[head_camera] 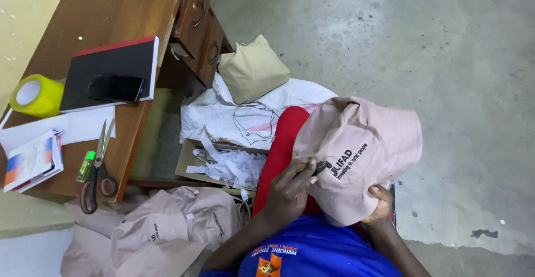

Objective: The person sits on the floor and removes tags from beige bucket hats. They use a small knife to cut the tag strings on the outside of the hats and scissors to cut the paper tags inside the hats.

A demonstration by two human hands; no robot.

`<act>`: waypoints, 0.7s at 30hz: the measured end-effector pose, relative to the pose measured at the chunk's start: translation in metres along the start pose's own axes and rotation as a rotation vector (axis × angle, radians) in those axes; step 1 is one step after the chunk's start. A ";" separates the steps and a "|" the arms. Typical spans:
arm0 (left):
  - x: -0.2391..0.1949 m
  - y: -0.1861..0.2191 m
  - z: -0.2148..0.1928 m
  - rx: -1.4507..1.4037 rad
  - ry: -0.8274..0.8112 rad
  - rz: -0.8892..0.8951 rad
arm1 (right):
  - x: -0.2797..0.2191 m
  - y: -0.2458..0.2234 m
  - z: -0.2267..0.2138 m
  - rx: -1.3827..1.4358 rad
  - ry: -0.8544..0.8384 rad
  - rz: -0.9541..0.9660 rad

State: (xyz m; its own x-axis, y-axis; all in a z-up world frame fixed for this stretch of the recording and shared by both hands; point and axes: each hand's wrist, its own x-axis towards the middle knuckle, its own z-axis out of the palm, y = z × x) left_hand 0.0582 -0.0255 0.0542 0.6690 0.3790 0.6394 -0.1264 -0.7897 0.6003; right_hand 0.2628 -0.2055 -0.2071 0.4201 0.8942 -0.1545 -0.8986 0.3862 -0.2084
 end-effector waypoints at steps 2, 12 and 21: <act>-0.004 -0.003 0.001 -0.003 -0.006 0.000 | -0.004 0.003 0.000 0.000 0.001 0.005; -0.002 -0.006 0.000 0.030 -0.032 -0.025 | -0.002 -0.003 0.001 0.000 -0.003 0.004; -0.011 -0.002 0.002 0.074 -0.026 0.007 | 0.000 -0.003 0.025 -0.099 0.019 0.014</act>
State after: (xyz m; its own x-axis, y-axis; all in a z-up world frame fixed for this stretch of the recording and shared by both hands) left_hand 0.0523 -0.0293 0.0447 0.6871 0.3616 0.6303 -0.0769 -0.8263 0.5579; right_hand 0.2625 -0.2007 -0.1821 0.4108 0.8945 -0.1764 -0.8880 0.3487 -0.2999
